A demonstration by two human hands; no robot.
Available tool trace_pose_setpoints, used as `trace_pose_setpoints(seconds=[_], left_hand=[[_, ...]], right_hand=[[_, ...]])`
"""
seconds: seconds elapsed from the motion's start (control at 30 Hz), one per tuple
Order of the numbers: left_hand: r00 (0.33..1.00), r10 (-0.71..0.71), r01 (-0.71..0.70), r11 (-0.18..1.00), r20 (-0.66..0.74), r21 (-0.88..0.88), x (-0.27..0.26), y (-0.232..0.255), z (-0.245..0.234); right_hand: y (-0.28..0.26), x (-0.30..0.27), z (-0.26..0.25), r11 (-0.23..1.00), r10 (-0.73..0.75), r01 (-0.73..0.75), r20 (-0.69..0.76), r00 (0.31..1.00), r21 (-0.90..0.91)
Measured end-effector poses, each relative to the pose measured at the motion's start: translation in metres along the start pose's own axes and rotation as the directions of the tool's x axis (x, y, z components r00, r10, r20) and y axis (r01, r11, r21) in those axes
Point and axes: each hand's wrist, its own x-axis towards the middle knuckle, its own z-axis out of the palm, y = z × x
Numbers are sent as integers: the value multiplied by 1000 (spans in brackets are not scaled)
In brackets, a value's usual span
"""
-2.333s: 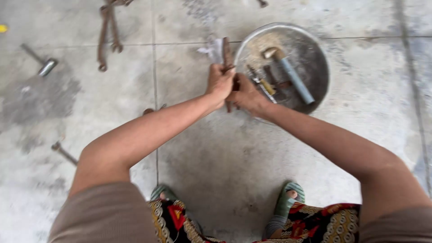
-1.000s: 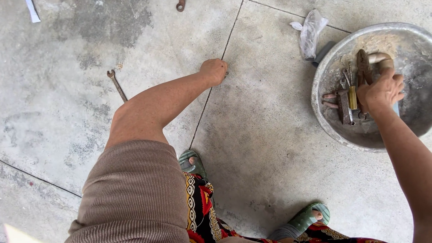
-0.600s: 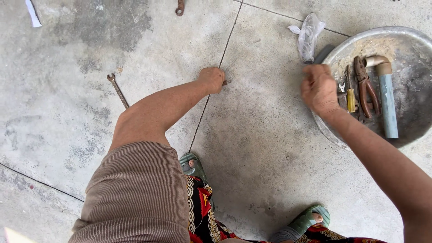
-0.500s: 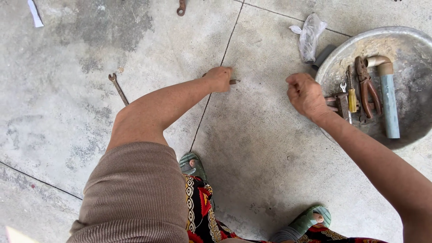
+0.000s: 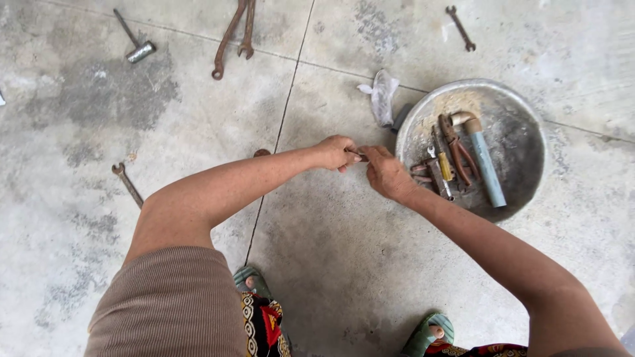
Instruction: The person gathers various tools from a tiled floor and places them into a metal basin. The items include wrenches, pliers, a hammer, a screwdriver, and metal pipes. The person handles each item individually and places it into the basin.
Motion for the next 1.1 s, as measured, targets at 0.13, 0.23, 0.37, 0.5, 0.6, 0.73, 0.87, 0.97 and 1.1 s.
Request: trace_pose_setpoints(seconds=[0.13,0.23,0.37,0.5,0.6,0.73,0.87,0.97,1.1], left_hand=[[999,25,-28,997,-30,-72,-12,12,-6],[998,40,-44,994,-45,-100,-14,7,-6],[998,60,-60,997,-12,-38,-15,3,-7],[991,126,-127,992,-50,-15,-12,0,-14],[983,143,-154,984,-115,-94,-19,8,-14],[978,143,-164,977,-152,-138,-14,16,-17],[969,135,-156,983,-206,-93,-7,1,-14],[973,103,-115,992,-205,-52,-10,-1,-14],[985,77,-58,991,-156,123,-41,17,-34]], right_hand=[[3,-4,9,997,63,-66,55,996,48],[11,0,20,996,64,-68,68,996,59],[16,1,28,980,161,-179,195,968,81],[8,12,16,876,344,-432,354,870,212],[11,19,-5,670,459,-630,449,767,392],[30,34,-57,584,484,-732,574,661,350],[41,38,-113,503,453,-724,570,685,471],[75,33,-130,529,509,-723,516,689,445],[81,31,-148,473,688,-856,519,507,210]])
